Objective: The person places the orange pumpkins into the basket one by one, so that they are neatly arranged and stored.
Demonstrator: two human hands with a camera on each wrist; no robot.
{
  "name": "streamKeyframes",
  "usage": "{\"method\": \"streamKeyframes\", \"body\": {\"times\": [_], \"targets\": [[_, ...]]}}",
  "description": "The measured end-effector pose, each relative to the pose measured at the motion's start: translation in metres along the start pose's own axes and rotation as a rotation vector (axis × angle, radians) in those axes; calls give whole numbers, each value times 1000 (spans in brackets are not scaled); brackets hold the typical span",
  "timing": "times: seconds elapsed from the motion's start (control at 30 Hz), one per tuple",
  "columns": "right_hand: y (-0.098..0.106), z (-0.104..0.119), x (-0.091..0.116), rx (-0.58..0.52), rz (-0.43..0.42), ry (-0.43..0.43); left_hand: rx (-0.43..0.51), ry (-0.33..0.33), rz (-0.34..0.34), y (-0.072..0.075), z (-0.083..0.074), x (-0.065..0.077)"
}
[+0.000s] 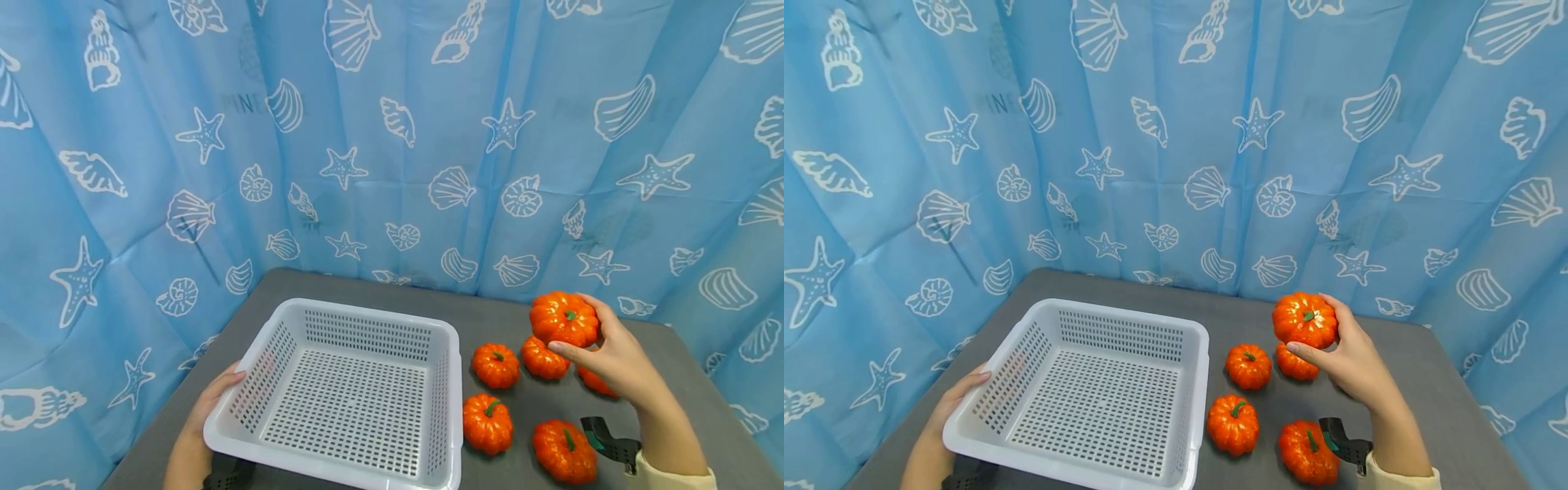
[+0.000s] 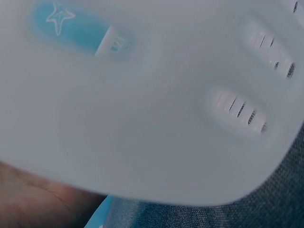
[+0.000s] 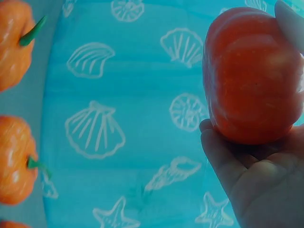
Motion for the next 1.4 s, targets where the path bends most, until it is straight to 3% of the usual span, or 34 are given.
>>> {"method": "streamKeyframes", "body": {"times": [0.2,0.37,1.07,1.4], "targets": [[-22,26,-13,-38,52,73,9,-2,4,1,0,3],[-36,41,-25,-42,88,74,5,-7,5,1,-1,4],[-95,93,-63,-112,201,222,-31,11,-77,2,0,5],[-138,97,-83,-171,317,186,-59,8,-90,4,2,7]]}}
Point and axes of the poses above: each hand's wrist, its own x-axis away from the middle knuckle, its own y-axis out of the back of the hand, z = x × y, the point moved 9 cm from there along -x, towards the middle knuckle, and after that the axes turned 11 degrees about -x, right-handed, at the moved point
